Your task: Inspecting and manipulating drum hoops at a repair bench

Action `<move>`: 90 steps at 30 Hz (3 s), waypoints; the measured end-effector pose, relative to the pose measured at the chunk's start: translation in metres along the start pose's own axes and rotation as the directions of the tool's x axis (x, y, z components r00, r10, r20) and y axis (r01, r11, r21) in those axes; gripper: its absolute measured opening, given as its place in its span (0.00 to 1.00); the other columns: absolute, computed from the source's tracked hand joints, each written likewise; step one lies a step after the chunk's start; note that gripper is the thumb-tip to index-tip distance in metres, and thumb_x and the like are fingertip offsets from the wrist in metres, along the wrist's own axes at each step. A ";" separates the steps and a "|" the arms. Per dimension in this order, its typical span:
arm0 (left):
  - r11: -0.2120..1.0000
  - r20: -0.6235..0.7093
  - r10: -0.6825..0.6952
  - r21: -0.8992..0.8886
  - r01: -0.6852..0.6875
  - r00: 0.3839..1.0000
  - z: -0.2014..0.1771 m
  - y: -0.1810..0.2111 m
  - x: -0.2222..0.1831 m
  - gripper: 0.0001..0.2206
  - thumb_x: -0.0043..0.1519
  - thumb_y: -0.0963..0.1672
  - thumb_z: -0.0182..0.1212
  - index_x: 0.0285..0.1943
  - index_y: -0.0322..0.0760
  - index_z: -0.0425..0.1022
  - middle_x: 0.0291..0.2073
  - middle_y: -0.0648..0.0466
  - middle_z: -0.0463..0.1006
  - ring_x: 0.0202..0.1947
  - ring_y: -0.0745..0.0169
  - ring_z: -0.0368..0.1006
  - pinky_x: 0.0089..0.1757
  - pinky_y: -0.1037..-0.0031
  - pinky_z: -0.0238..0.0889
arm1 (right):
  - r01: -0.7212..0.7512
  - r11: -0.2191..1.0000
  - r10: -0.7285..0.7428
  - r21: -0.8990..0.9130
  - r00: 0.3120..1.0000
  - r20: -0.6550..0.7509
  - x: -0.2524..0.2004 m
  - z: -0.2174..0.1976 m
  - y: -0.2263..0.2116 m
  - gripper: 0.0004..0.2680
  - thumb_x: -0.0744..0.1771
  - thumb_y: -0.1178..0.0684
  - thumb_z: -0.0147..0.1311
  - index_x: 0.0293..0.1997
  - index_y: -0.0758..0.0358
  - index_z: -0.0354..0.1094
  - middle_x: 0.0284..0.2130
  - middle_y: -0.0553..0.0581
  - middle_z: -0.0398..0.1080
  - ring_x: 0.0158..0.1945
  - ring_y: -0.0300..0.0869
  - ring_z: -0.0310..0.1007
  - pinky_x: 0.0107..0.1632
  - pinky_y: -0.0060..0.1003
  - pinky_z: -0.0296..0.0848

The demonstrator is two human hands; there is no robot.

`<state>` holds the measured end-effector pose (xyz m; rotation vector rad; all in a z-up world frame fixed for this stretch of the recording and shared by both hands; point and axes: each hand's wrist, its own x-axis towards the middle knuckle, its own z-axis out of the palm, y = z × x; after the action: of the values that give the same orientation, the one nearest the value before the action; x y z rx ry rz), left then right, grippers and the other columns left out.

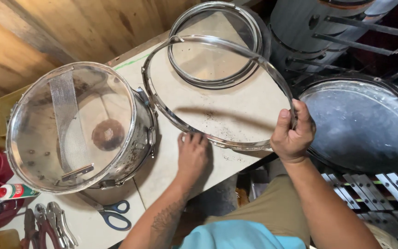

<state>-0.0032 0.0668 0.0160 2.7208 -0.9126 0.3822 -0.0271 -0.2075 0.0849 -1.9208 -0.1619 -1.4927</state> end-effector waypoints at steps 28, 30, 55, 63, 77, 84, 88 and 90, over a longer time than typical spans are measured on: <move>0.993 0.067 0.117 -0.021 -0.116 0.991 -0.001 0.011 -0.004 0.14 0.55 0.41 0.54 0.48 0.42 0.79 0.44 0.48 0.73 0.52 0.42 0.68 0.57 0.45 0.56 | -0.014 1.000 0.014 0.009 1.000 0.024 -0.004 0.002 -0.010 0.11 0.67 0.64 0.60 0.54 0.80 0.71 0.16 0.59 0.64 0.16 0.44 0.66 0.22 0.33 0.62; 0.992 0.047 0.039 0.122 -0.045 0.998 0.016 -0.021 -0.001 0.11 0.57 0.42 0.55 0.46 0.43 0.81 0.41 0.51 0.75 0.49 0.45 0.69 0.57 0.46 0.56 | -0.024 1.000 0.024 -0.008 0.999 0.028 -0.006 0.000 -0.008 0.12 0.66 0.64 0.61 0.54 0.80 0.71 0.16 0.58 0.65 0.15 0.45 0.66 0.22 0.34 0.62; 0.970 -0.071 0.007 0.245 0.010 0.997 0.023 -0.057 -0.011 0.08 0.54 0.44 0.54 0.38 0.44 0.79 0.37 0.50 0.73 0.44 0.47 0.68 0.52 0.50 0.59 | -0.046 0.999 0.045 0.008 0.995 0.090 0.001 -0.002 -0.030 0.13 0.66 0.65 0.60 0.56 0.77 0.69 0.11 0.55 0.60 0.13 0.43 0.62 0.21 0.32 0.62; 0.984 0.051 -0.175 -0.027 0.176 0.983 0.013 -0.037 -0.021 0.13 0.57 0.45 0.54 0.49 0.50 0.79 0.40 0.56 0.71 0.47 0.50 0.68 0.47 0.60 0.65 | -0.061 0.998 0.057 0.033 0.993 0.102 0.000 -0.004 -0.025 0.14 0.66 0.61 0.62 0.56 0.77 0.68 0.15 0.55 0.61 0.15 0.43 0.61 0.21 0.34 0.62; 0.999 -0.027 -0.019 -0.047 0.018 0.999 0.018 -0.037 -0.014 0.08 0.62 0.44 0.56 0.47 0.52 0.78 0.41 0.55 0.75 0.53 0.46 0.70 0.55 0.60 0.64 | -0.334 0.923 0.259 0.192 0.906 0.335 0.085 -0.001 -0.061 0.18 0.68 0.55 0.64 0.59 0.74 0.59 0.33 0.66 0.71 0.31 0.46 0.72 0.32 0.35 0.72; 0.952 -0.211 0.131 -0.245 -0.183 0.969 -0.059 -0.007 0.002 0.06 0.63 0.39 0.54 0.32 0.35 0.72 0.31 0.47 0.74 0.35 0.42 0.66 0.43 0.58 0.64 | -0.282 0.958 0.255 -0.057 0.741 0.621 0.167 0.043 -0.075 0.16 0.70 0.50 0.58 0.65 0.57 0.68 0.39 0.51 0.68 0.39 0.37 0.65 0.46 0.32 0.66; 0.945 -0.256 0.144 -0.251 -0.209 0.956 -0.034 -0.012 -0.001 0.07 0.64 0.39 0.55 0.31 0.36 0.74 0.29 0.50 0.75 0.35 0.44 0.68 0.43 0.59 0.64 | -0.064 0.993 -0.008 0.095 0.790 0.612 0.169 0.054 -0.095 0.09 0.72 0.56 0.54 0.53 0.70 0.76 0.47 0.63 0.79 0.50 0.48 0.79 0.53 0.39 0.75; 0.982 -0.207 0.084 -0.151 -0.117 0.975 0.012 -0.028 -0.008 0.07 0.59 0.48 0.64 0.44 0.49 0.80 0.41 0.54 0.79 0.51 0.49 0.74 0.59 0.57 0.63 | -0.050 0.986 -0.050 0.161 0.825 0.563 0.167 0.058 -0.095 0.05 0.72 0.56 0.55 0.50 0.56 0.79 0.34 0.59 0.78 0.41 0.57 0.80 0.42 0.44 0.76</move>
<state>0.0102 0.0891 -0.0018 2.4431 -0.9819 0.5638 0.0293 -0.1530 0.2696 -2.1644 -0.5382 -0.8274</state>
